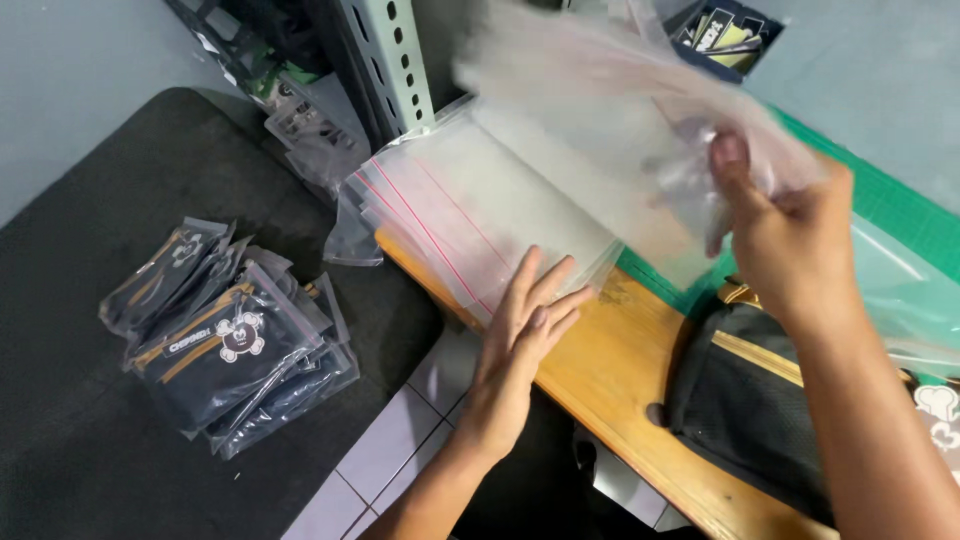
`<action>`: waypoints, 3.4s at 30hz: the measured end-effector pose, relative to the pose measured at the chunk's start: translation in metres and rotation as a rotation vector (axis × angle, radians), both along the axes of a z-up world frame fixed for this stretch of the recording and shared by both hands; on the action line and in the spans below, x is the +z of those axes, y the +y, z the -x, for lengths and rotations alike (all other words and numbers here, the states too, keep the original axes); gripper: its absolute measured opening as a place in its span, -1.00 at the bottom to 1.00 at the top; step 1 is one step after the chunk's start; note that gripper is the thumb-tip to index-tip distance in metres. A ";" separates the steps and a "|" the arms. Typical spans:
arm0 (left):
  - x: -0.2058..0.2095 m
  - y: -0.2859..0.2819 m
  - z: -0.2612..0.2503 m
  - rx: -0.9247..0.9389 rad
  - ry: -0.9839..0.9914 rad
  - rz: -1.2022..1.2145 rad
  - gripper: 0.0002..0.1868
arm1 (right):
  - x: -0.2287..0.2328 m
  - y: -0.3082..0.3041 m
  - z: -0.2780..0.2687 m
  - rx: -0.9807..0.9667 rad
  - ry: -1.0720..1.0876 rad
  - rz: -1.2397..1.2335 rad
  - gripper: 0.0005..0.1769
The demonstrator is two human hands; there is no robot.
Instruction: The person attaches a bear-shaped sticker to a small black pouch, places the pouch into a clear zip-top bag, smooths the bag with a plastic tool, and seals it. A rectangular label is then placed on the sealed bag.
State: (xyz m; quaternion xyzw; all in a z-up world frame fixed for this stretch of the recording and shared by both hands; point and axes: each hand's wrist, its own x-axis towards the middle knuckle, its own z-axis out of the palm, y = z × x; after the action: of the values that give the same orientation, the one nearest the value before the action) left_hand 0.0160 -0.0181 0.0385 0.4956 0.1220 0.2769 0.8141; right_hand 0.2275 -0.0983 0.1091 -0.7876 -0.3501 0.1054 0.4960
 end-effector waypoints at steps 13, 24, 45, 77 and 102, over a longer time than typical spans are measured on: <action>-0.012 -0.020 0.019 0.344 0.162 -0.032 -0.74 | -0.017 0.003 -0.061 -0.409 0.211 -0.536 -0.72; -0.023 0.038 0.029 0.814 0.594 -1.299 -0.80 | -0.015 0.002 -0.053 -0.387 0.185 -0.481 -0.77; 0.014 0.023 -0.001 0.006 0.040 -0.009 -0.07 | -0.009 -0.016 0.022 0.100 -0.002 0.021 -0.71; -0.008 0.063 0.030 0.448 0.462 -0.196 -0.43 | -0.102 -0.077 0.162 0.503 0.965 -0.128 -0.54; -0.116 0.073 0.395 0.423 0.906 -0.046 -0.26 | -0.164 0.017 0.260 0.209 0.756 0.253 -0.70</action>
State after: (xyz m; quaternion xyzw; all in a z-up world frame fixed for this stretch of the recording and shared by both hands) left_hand -0.3790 0.0547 -0.0774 0.5482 0.5552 0.1955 0.5941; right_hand -0.0326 -0.0814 -0.0545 -0.7084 -0.2058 0.4792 0.4756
